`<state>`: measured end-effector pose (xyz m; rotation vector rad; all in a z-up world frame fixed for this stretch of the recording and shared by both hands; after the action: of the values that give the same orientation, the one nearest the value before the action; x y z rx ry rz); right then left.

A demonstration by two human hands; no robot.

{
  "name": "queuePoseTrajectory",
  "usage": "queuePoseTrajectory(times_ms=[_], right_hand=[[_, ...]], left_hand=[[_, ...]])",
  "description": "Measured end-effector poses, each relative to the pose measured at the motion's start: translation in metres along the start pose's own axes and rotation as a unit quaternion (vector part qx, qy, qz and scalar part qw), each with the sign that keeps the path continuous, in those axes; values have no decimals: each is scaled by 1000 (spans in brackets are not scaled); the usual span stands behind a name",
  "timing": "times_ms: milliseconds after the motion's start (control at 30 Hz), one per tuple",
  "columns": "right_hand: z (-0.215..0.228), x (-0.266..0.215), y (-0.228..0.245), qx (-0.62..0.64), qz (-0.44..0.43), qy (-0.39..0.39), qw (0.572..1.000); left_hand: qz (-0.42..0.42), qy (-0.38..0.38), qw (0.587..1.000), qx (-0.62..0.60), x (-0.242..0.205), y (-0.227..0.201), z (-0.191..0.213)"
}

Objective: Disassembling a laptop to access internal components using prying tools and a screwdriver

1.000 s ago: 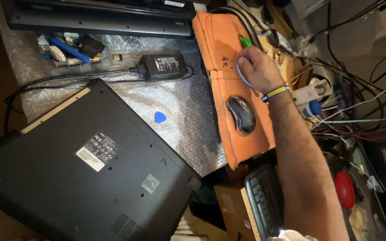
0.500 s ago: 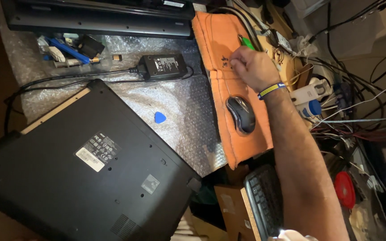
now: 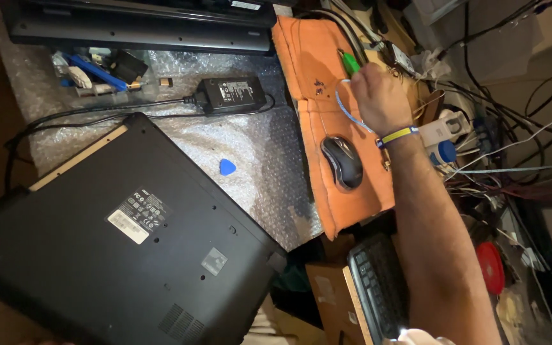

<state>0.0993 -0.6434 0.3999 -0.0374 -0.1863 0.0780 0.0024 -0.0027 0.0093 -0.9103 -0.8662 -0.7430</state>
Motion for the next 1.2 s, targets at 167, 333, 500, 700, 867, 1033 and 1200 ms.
queuePoseTrajectory(times_ms=[167, 333, 500, 700, 867, 1033, 1200], right_hand=[[-4, -30, -7, 12, -43, 43, 998], [-15, -36, -12, -122, 115, -27, 986], [9, -53, -2, -88, 80, -30, 992], [81, -100, 123, -118, 154, -131, 972], [79, -131, 304, -12, 153, 244, 958], [4, -198, 357, 298, 325, 67, 895], [-14, -217, 369, 261, 344, 10, 902]], left_hand=[[11, 8, 1000, 7, 82, -54, -8], [68, 156, 984, 55, 148, -103, 45], [80, 217, 973, -8, 181, -110, 51], [109, 253, 961, -20, 182, -110, 52], [101, 237, 966, -25, 186, -111, 51], [96, 227, 969, 1, 200, -119, 55], [90, 234, 968, 2, 203, -121, 54]])
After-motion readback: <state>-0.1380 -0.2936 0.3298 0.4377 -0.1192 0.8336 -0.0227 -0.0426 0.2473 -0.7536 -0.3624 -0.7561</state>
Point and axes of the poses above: each hand's wrist, its own x-axis towards the middle knuckle, its own z-axis out of the back of the hand, y = z × x, the point moved 1 cm from there along x, towards the middle knuckle, and after that the axes turned 14 degrees about z, right-handed, at the moved point
